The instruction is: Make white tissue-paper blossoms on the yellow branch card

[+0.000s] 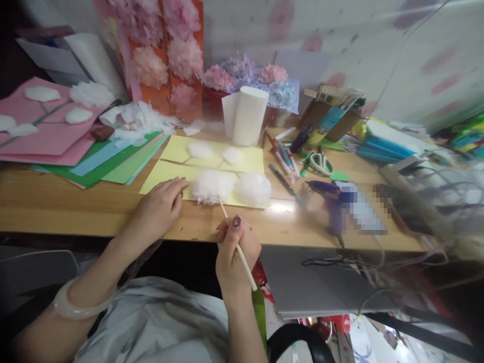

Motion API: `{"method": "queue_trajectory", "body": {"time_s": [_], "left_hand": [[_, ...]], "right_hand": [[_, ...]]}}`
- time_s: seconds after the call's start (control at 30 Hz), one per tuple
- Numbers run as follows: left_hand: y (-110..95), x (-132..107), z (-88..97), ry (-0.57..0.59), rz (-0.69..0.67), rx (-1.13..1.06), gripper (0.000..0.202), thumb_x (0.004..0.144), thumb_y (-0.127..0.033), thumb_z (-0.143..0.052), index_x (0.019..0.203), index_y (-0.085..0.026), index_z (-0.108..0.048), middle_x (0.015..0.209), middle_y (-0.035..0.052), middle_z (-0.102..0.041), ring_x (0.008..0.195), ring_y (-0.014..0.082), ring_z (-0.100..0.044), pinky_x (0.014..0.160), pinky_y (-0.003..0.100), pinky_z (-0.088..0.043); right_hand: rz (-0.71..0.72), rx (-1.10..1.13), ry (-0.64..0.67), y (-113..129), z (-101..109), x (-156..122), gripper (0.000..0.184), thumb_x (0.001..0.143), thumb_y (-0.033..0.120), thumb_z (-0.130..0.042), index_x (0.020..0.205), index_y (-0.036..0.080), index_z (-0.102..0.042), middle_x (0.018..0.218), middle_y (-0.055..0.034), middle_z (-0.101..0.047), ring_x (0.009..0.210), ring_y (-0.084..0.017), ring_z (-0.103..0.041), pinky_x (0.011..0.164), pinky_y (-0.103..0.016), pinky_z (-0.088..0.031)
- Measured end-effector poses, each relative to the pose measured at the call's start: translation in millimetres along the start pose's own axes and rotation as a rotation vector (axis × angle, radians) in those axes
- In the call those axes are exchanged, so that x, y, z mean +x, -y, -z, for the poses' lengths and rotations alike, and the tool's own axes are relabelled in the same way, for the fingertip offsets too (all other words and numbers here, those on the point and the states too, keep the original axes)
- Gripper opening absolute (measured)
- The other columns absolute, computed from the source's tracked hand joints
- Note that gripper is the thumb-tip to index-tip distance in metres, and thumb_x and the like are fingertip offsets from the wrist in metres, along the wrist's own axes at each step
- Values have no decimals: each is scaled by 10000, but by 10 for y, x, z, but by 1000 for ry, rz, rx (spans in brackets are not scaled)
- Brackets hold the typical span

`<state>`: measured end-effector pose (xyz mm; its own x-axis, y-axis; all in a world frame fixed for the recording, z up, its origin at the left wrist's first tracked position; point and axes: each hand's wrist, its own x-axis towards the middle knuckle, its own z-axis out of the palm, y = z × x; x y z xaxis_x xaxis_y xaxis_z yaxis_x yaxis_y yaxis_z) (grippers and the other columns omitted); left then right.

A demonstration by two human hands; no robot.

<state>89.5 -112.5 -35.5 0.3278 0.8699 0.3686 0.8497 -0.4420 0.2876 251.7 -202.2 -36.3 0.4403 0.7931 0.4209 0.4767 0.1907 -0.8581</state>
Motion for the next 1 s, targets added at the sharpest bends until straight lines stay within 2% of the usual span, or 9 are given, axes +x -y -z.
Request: {"method": "queue_trajectory", "body": {"time_s": [0.1, 0.2, 0.43, 0.53, 0.7, 0.87, 1.0], "left_hand": [[8, -4, -19, -18, -33, -21, 393, 921, -110, -376, 1220, -56, -624, 1289, 195, -645, 1253, 287, -572, 1094, 455, -455], [24, -3, -29, -22, -37, -25, 403, 915, -116, -375, 1208, -69, -648, 1269, 193, -657, 1236, 286, -587, 1074, 471, -473], [85, 20, -30, 20, -73, -53, 425, 906, -136, -365, 1214, -90, -653, 1351, 165, -631, 1290, 254, -571, 1117, 473, -450], [87, 18, -20, 52, -76, -69, 438, 904, -141, -353, 1221, -75, -648, 1369, 178, -614, 1305, 265, -561, 1117, 489, -449], [86, -1, 8, 38, -99, -92, 447, 911, -147, -335, 1216, -42, -645, 1362, 200, -613, 1311, 268, -557, 1112, 469, -457], [172, 1, 72, 97, -143, -155, 402, 927, -164, -383, 1221, -108, -651, 1379, 160, -608, 1308, 282, -559, 1148, 537, -395], [255, -10, 97, 131, -184, -194, 380, 950, -184, -412, 1259, -128, -626, 1420, 136, -577, 1335, 266, -532, 1146, 490, -417]], "right_hand": [[21, 15, -27, 47, 65, -16, 533, 1053, 413, -312, 645, 193, -575, 585, 7, -597, 569, -123, -602, 587, -253, -430], [31, 32, -17, 42, 57, -8, 543, 1051, 427, -308, 643, 192, -576, 576, 7, -590, 573, -127, -607, 590, -254, -433], [16, 24, 28, -4, -28, 131, 548, 1047, 438, -307, 621, 193, -551, 511, 26, -513, 477, -109, -509, 507, -247, -377], [14, 31, 55, 57, -2, 227, 567, 1046, 457, -292, 617, 194, -553, 487, 28, -495, 449, -107, -500, 485, -249, -364], [-48, 69, 34, 178, -28, 344, 589, 1035, 514, -286, 587, 207, -511, 537, 7, -516, 474, -113, -480, 495, -271, -363], [-32, 34, 41, 309, -100, 444, 622, 1051, 487, -265, 527, 210, -452, 502, 10, -444, 506, -116, -484, 502, -283, -343], [-19, -43, 29, 402, -153, 568, 599, 1066, 419, -270, 528, 210, -428, 474, 23, -430, 456, -95, -457, 472, -272, -341]]}}
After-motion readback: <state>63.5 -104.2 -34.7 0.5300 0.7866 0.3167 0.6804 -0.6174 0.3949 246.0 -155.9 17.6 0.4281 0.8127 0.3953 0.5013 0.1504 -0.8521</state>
